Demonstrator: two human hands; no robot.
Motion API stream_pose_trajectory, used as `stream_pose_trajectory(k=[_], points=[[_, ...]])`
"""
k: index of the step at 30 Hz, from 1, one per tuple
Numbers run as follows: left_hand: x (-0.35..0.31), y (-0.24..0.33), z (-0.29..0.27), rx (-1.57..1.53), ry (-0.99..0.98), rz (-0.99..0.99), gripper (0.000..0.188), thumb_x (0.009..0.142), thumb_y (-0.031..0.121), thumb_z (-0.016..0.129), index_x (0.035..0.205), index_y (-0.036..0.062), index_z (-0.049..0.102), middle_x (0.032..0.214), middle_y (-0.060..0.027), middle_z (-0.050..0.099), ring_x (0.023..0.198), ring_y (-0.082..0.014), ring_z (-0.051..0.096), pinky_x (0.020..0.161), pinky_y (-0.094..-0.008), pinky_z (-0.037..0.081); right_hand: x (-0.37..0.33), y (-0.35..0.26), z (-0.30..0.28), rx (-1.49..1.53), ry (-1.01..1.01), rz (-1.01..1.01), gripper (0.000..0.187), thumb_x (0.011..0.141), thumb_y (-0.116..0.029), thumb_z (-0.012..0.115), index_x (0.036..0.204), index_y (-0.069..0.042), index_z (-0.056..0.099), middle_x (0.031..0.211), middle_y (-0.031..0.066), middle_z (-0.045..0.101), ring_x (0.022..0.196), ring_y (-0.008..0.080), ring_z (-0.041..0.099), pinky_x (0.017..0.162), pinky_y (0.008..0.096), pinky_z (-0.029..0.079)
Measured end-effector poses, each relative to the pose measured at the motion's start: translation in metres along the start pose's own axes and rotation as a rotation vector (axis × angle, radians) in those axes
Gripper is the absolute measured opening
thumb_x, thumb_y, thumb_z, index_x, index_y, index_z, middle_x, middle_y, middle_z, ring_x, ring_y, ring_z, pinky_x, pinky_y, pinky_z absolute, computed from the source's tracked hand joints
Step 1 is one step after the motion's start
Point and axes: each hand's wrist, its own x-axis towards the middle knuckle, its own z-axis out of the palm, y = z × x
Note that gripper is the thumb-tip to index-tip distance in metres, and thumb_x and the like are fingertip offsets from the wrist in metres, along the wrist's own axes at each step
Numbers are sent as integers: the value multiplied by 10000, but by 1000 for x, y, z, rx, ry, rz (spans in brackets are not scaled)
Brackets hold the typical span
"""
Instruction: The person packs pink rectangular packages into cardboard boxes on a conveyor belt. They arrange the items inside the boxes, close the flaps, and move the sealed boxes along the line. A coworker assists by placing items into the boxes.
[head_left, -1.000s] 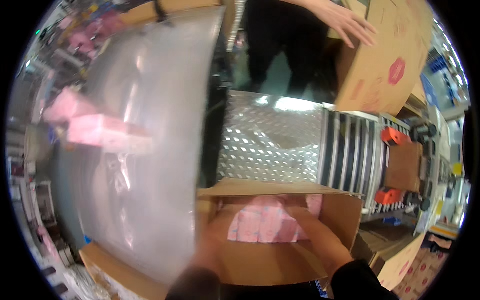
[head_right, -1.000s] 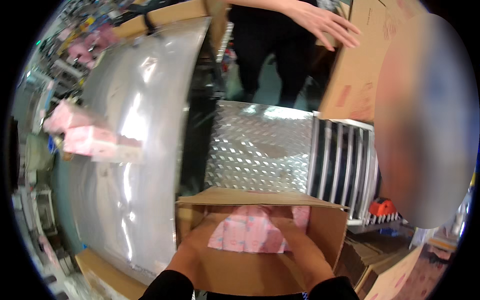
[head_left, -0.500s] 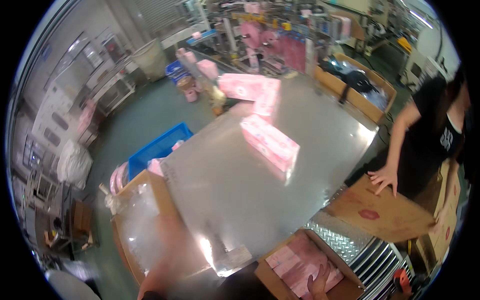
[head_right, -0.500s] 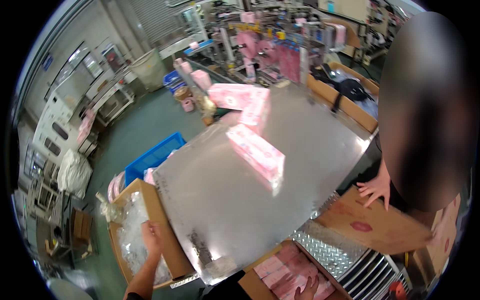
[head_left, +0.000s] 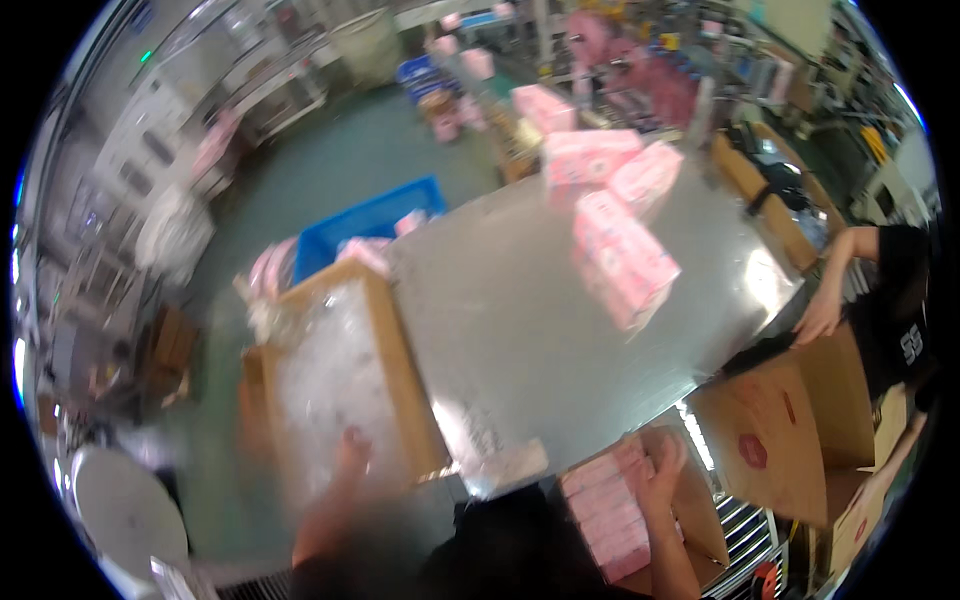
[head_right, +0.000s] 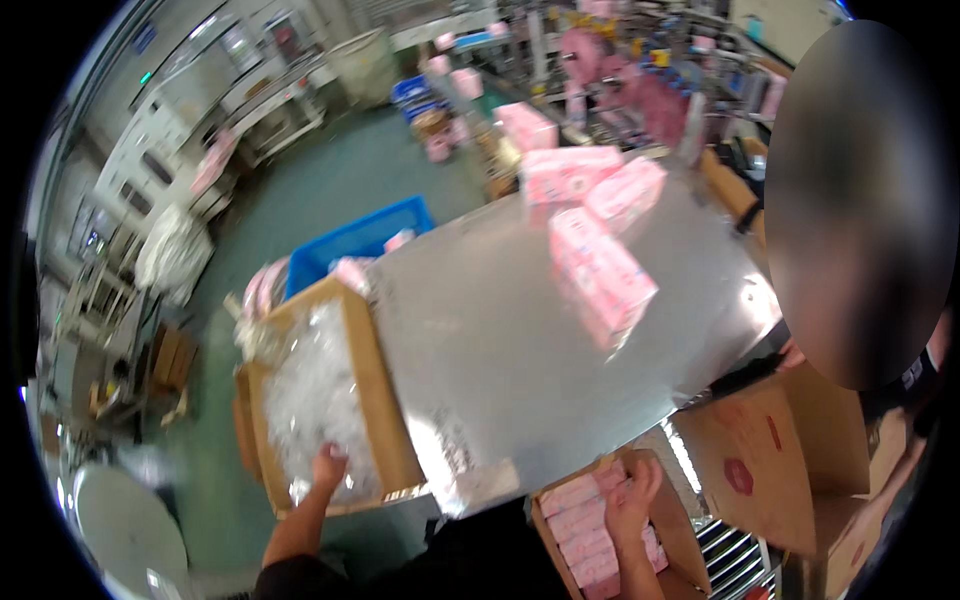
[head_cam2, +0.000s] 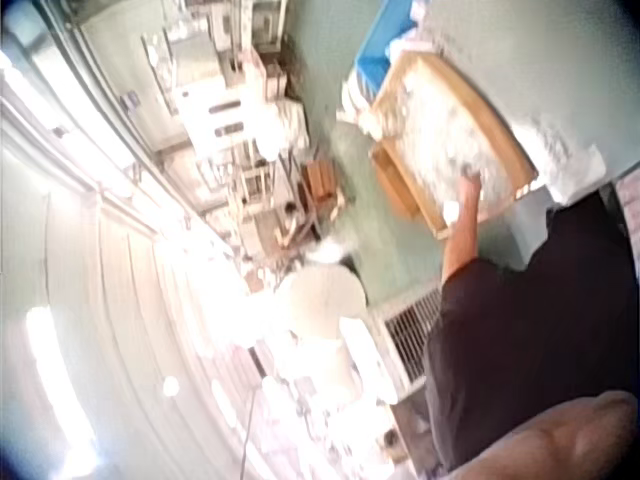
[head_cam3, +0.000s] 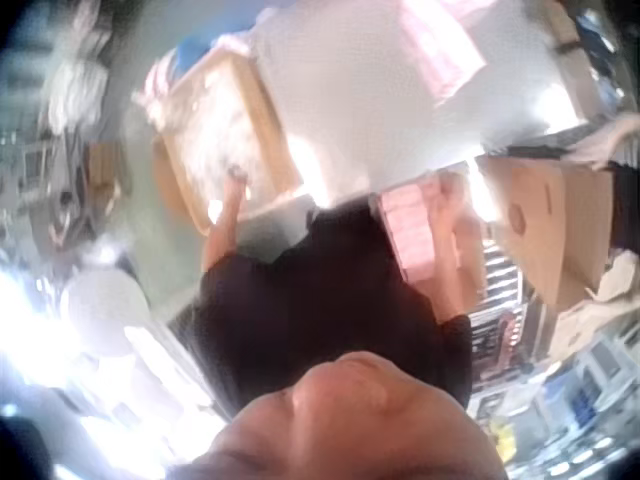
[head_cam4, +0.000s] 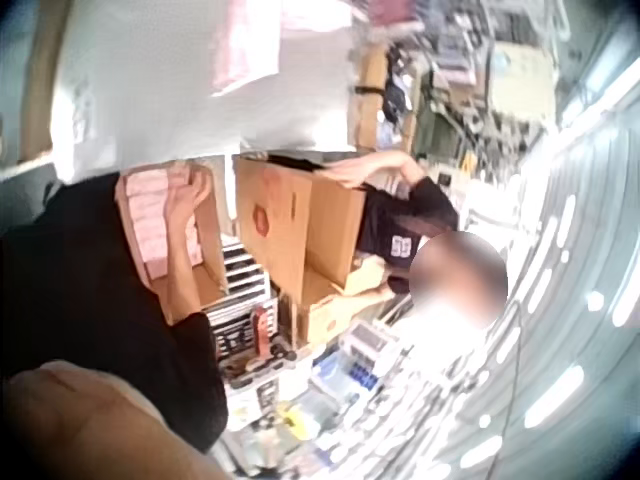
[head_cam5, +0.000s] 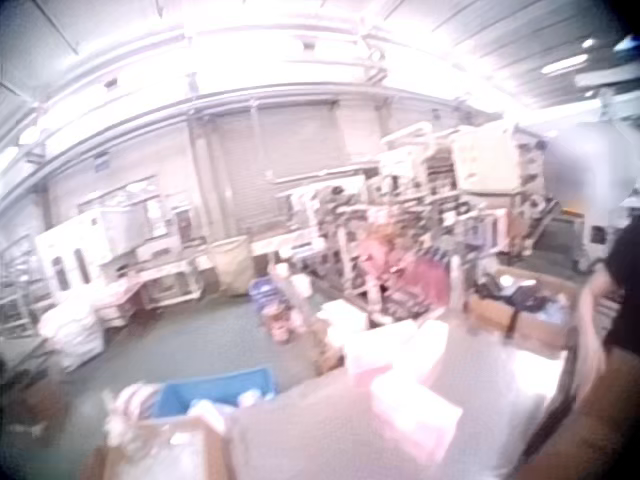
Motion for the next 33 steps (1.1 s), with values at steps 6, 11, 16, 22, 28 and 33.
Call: stream_pose_trajectory(k=[6,11,16,22,28,33], points=[[-12,19,-58,-855,153,208,233,914,23,571,1133,52,495,912,-125,676,780,-205,683,668,-337,569,-62,2,-16,177,-6,132,605,806,10,553,1390,29,395,1500,162,264,1276,333,454,1041,407,407],[-111,179,-77,-1148,-266,411,270,925,-46,538,1160,65,463,986,-146,675,830,-218,694,674,-322,571,-115,11,-35,421,1,147,625,814,26,568,1408,19,376,1448,150,336,1271,289,454,1056,397,399],[-235,277,1,-1070,-873,572,291,846,-53,645,1048,82,486,1088,-193,659,897,-235,678,738,-345,592,-81,-124,-72,583,-169,-229,781,733,-162,836,1388,-35,430,1456,169,377,1324,278,422,1028,406,428],[-354,314,84,-899,-1420,531,388,906,42,674,1246,19,490,1048,-154,686,903,-187,679,730,-327,586,-103,-92,-127,917,64,-145,426,857,-46,718,1242,-5,539,1142,135,639,1055,226,623,927,358,500],[-402,306,131,-617,-1599,465,493,972,84,596,1413,7,389,1074,-181,691,878,-226,696,768,-326,563,-169,-44,-133,1715,487,362,188,971,-119,606,1135,-35,566,1067,88,649,1000,186,646,882,360,541],[-381,281,156,-375,-1409,470,436,959,74,603,1357,-27,459,1073,-188,695,875,-213,699,749,-332,569,-184,-18,-125,1715,596,508,224,991,-146,570,1198,-65,542,1095,72,611,1085,217,619,900,435,542]])
